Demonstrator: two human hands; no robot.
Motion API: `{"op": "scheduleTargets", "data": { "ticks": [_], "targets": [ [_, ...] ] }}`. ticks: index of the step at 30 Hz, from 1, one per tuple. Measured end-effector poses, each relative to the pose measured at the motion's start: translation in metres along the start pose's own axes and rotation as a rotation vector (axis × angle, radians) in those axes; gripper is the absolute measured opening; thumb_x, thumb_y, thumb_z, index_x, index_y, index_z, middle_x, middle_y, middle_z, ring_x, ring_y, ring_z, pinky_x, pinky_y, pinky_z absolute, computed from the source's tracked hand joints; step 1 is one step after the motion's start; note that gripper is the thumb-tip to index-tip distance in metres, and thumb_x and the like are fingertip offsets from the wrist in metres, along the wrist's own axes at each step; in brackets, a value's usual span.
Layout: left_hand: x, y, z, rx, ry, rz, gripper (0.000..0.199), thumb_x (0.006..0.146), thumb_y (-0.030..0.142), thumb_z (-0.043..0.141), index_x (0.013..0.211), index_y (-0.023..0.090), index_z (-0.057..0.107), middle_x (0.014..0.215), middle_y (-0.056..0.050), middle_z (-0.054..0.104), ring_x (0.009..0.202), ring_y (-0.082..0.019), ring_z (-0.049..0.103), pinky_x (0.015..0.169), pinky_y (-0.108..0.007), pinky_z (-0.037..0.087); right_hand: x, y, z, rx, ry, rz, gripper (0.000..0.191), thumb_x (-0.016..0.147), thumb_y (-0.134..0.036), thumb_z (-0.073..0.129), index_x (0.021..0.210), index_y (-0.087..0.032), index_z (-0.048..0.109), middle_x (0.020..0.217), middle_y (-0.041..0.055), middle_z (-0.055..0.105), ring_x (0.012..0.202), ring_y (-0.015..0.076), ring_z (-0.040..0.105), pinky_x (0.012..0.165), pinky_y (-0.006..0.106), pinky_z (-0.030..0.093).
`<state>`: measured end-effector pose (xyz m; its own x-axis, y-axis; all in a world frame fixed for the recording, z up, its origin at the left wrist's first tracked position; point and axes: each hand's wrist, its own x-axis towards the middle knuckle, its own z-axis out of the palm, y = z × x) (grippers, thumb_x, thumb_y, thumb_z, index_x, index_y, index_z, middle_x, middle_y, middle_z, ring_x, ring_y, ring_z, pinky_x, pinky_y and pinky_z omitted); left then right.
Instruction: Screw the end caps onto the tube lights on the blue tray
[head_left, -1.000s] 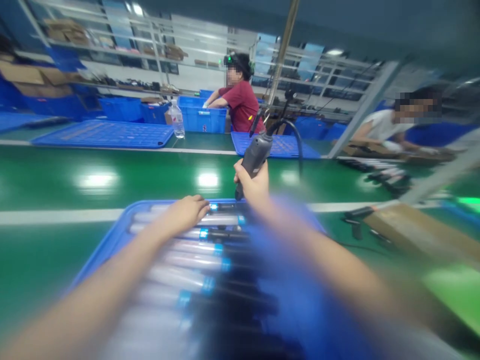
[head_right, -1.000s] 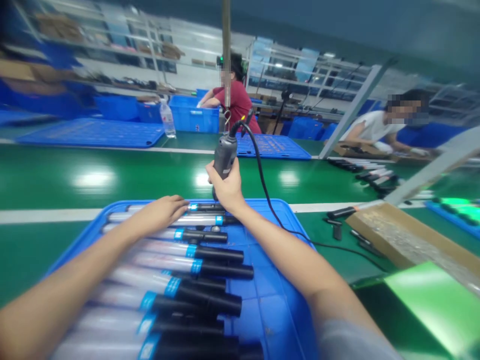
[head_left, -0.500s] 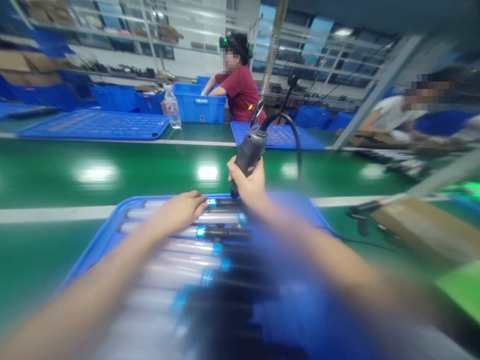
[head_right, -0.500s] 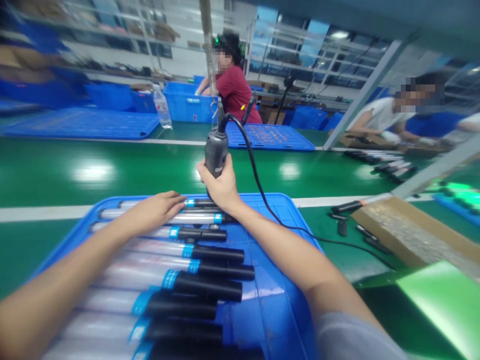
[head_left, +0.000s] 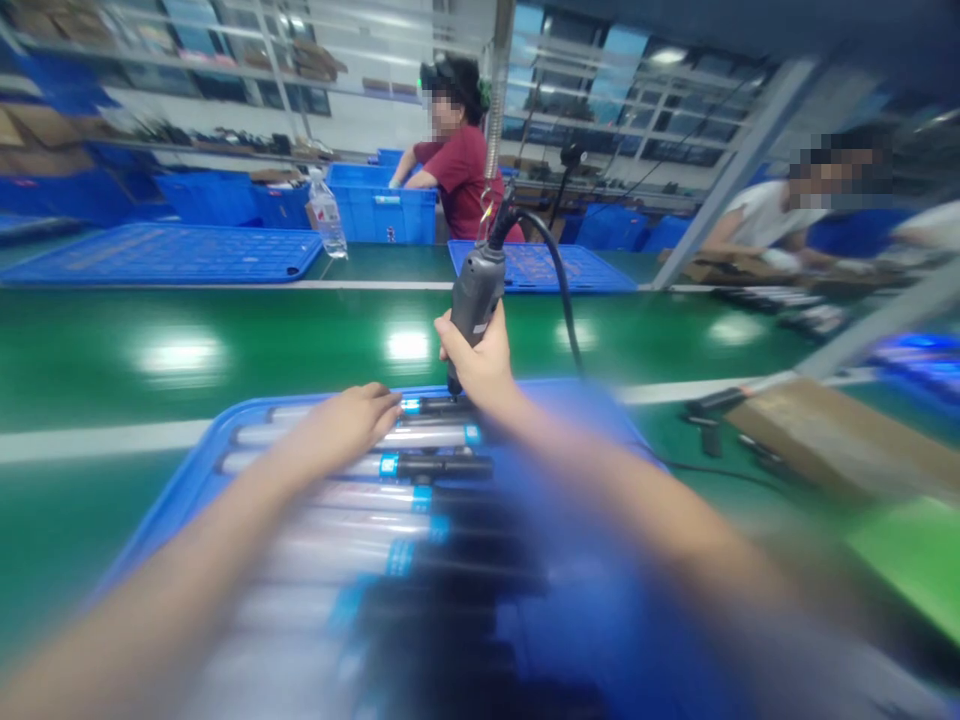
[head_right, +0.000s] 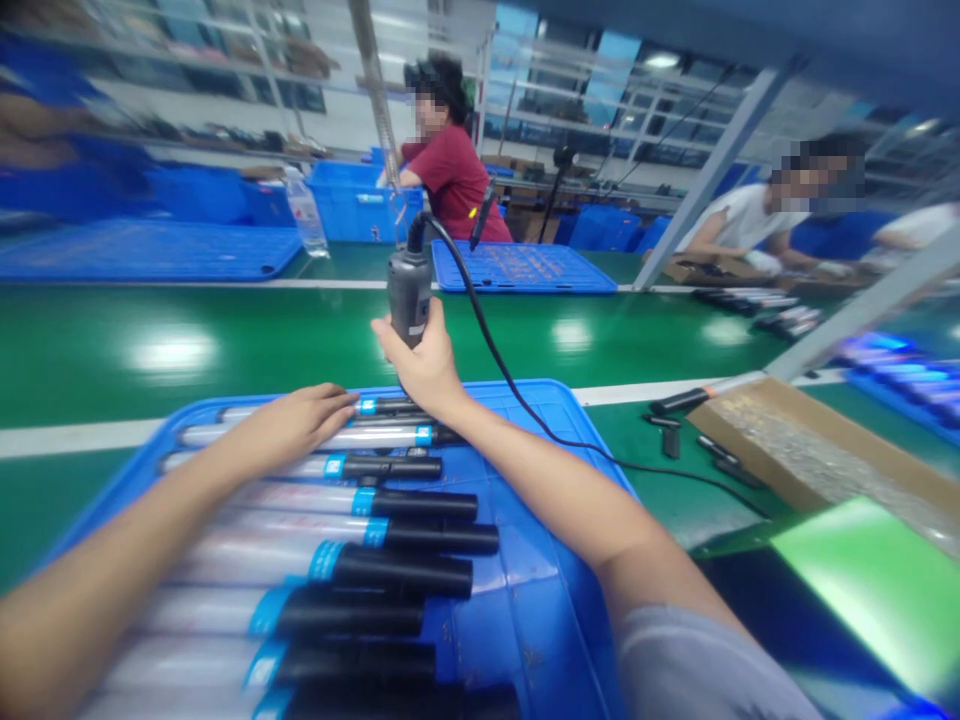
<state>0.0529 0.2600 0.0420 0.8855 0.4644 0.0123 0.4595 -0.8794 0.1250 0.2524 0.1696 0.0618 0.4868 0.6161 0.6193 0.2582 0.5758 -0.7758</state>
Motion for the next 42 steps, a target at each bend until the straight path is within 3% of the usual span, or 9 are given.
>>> {"op": "scheduleTargets", "data": {
  "ticks": [13, 17, 21, 26, 29, 32, 34, 38, 42],
  "targets": [
    [0.002, -0.001, 0.002, 0.005, 0.006, 0.008, 0.059, 0.108, 0.046, 0.029, 0.139, 0.017, 0.070, 0.130, -0.016, 0.069, 0.120, -0.032, 0.068, 0.110, -0.044, 0.051, 0.007, -0.001, 0.005, 0.010, 0.017, 0.040, 0.040, 0.088, -0.047, 0.076, 0.105, -0.025, 0.047, 0.074, -0.0099, 0.063, 0.056, 0.0082, 0.061, 0.059, 0.024, 0.051],
    [0.004, -0.004, 0.003, -0.014, 0.036, 0.017, 0.053, 0.107, 0.043, 0.034, 0.130, 0.017, 0.074, 0.125, -0.016, 0.071, 0.116, -0.031, 0.070, 0.107, -0.044, 0.053, 0.007, -0.028, -0.003, 0.053, 0.031, -0.017, 0.035, 0.087, -0.044, 0.075, 0.103, -0.024, 0.050, 0.073, -0.0093, 0.063, 0.058, 0.0082, 0.061, 0.062, 0.025, 0.052],
    [0.005, 0.002, -0.012, -0.013, 0.071, 0.043, 0.044, 0.105, 0.040, 0.045, 0.127, 0.016, 0.074, 0.129, -0.016, 0.072, 0.118, -0.031, 0.070, 0.106, -0.043, 0.053, -0.006, -0.069, -0.027, 0.040, 0.011, -0.041, 0.031, 0.088, -0.043, 0.074, 0.101, -0.023, 0.054, 0.071, -0.0087, 0.063, 0.058, 0.0087, 0.061, 0.063, 0.026, 0.052],
    [0.002, 0.061, -0.034, -0.260, 0.103, 0.275, 0.045, 0.100, 0.049, 0.063, 0.134, 0.021, 0.071, 0.136, -0.010, 0.072, 0.125, -0.026, 0.067, 0.111, -0.035, 0.049, -0.036, -0.115, -0.042, 0.019, 0.051, 0.080, 0.025, 0.086, -0.038, 0.073, 0.096, -0.022, 0.057, 0.068, -0.0078, 0.063, 0.058, 0.0093, 0.061, 0.062, 0.026, 0.053],
    [0.002, 0.108, -0.029, -0.376, 0.030, 0.373, 0.037, 0.099, 0.049, 0.066, 0.118, 0.020, 0.077, 0.119, -0.007, 0.078, 0.107, -0.023, 0.073, 0.097, -0.030, 0.054, -0.050, -0.138, -0.041, 0.048, 0.060, 0.116, 0.022, 0.084, -0.034, 0.072, 0.094, -0.022, 0.057, 0.066, -0.0076, 0.062, 0.056, 0.0095, 0.060, 0.059, 0.026, 0.052],
    [0.006, 0.129, -0.018, -0.322, -0.027, 0.347, 0.028, 0.100, 0.043, 0.065, 0.098, 0.020, 0.080, 0.099, -0.004, 0.081, 0.089, -0.020, 0.074, 0.084, -0.026, 0.054, -0.058, -0.152, -0.049, 0.057, 0.081, 0.123, 0.024, 0.081, -0.033, 0.074, 0.095, -0.022, 0.057, 0.066, -0.0076, 0.062, 0.053, 0.0099, 0.058, 0.055, 0.026, 0.050],
    [0.007, 0.121, -0.015, -0.272, -0.017, 0.299, 0.026, 0.100, 0.040, 0.064, 0.099, 0.021, 0.081, 0.101, -0.005, 0.081, 0.095, -0.020, 0.075, 0.089, -0.027, 0.053, -0.064, -0.153, -0.064, 0.023, 0.114, 0.117, 0.025, 0.081, -0.033, 0.075, 0.094, -0.022, 0.057, 0.065, -0.0073, 0.062, 0.053, 0.0103, 0.058, 0.056, 0.027, 0.050],
    [-0.005, 0.074, -0.020, -0.134, 0.069, 0.095, 0.040, 0.104, 0.039, 0.051, 0.128, 0.017, 0.075, 0.136, -0.016, 0.073, 0.128, -0.029, 0.067, 0.112, -0.038, 0.047, -0.080, -0.134, -0.104, -0.072, 0.126, 0.074, 0.032, 0.082, -0.041, 0.078, 0.097, -0.023, 0.057, 0.077, -0.0034, 0.066, 0.059, 0.0121, 0.061, 0.063, 0.030, 0.053],
    [-0.033, 0.041, -0.023, -0.037, -0.020, -0.008, 0.055, 0.105, 0.047, 0.045, 0.148, 0.018, 0.062, 0.156, -0.017, 0.058, 0.144, -0.033, 0.056, 0.121, -0.046, 0.042, -0.100, -0.114, -0.126, -0.100, 0.091, 0.070, 0.035, 0.082, -0.047, 0.079, 0.095, -0.025, 0.055, 0.077, -0.0008, 0.067, 0.061, 0.0158, 0.061, 0.059, 0.032, 0.051]
  ]
}}
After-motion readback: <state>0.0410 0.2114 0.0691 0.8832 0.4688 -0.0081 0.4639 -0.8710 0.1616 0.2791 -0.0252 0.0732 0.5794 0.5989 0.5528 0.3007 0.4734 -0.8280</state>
